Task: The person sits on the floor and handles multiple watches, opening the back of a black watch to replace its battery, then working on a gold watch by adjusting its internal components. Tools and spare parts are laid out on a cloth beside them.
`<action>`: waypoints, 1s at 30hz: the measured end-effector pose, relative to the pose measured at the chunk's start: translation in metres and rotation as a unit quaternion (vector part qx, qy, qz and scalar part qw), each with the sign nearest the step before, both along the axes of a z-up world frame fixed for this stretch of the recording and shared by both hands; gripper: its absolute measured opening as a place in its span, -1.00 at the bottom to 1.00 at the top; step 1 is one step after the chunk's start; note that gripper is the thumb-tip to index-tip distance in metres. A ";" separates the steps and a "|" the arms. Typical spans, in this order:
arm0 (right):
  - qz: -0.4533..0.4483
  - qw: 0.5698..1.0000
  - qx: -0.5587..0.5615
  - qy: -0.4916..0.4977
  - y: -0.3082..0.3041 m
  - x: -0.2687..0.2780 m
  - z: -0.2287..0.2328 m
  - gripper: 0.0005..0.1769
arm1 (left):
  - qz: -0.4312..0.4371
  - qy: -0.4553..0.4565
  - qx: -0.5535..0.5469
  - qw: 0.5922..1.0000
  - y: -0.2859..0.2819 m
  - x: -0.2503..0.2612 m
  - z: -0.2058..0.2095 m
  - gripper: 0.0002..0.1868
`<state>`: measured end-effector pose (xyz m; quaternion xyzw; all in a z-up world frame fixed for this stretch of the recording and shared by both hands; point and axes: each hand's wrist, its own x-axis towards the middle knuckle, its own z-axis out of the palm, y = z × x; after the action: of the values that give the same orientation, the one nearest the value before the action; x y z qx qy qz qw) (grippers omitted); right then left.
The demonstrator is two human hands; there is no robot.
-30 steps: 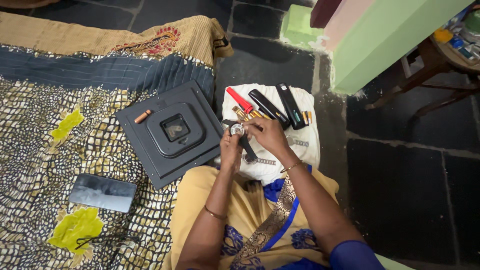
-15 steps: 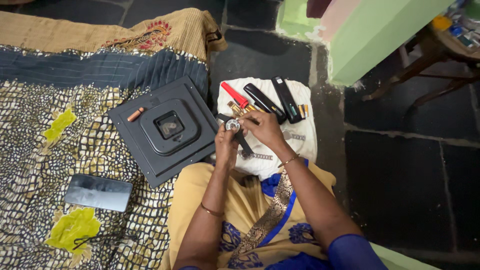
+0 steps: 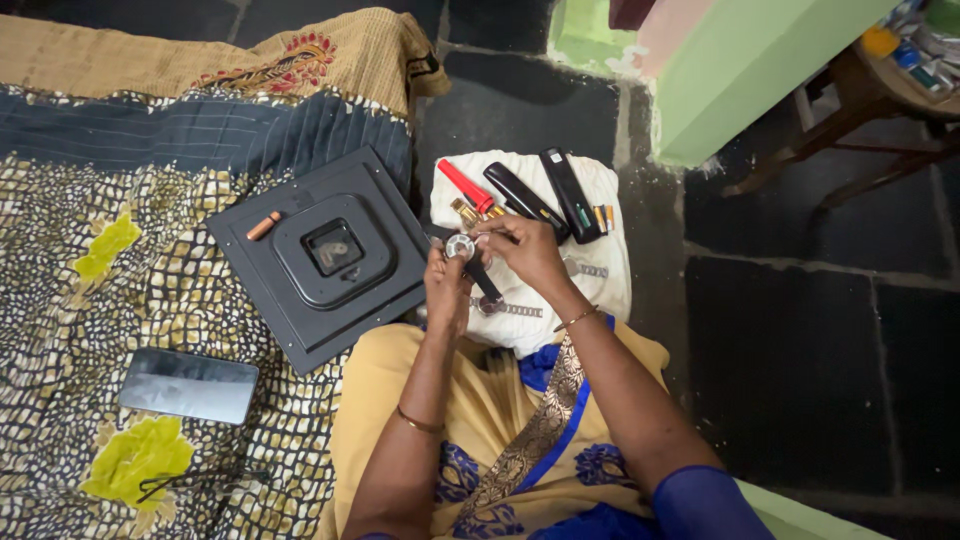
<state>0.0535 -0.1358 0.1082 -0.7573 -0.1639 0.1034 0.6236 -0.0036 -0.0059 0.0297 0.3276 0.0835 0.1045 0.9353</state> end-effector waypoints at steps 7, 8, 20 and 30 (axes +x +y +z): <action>-0.010 0.999 -0.038 -0.002 0.001 0.001 -0.002 -0.83 | -0.014 0.015 0.006 1.000 0.001 0.001 0.002 -0.75; -0.009 0.999 -0.041 -0.008 0.000 0.002 -0.003 -0.82 | -0.016 0.011 0.005 1.000 0.002 0.002 0.001 -0.75; -0.005 0.999 -0.022 -0.048 -0.001 -0.003 0.001 -0.81 | -0.028 -0.004 -0.012 1.000 0.003 -0.002 -0.006 -0.64; -0.014 0.988 -0.093 -0.120 -0.001 -0.008 0.010 -0.82 | -0.027 -0.013 -0.037 0.999 0.004 -0.003 0.001 -0.64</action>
<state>0.0457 -0.1366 0.1179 -0.8212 -0.2170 0.0179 0.5274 -0.0062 -0.0022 0.0304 0.2932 0.0661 0.0808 0.9503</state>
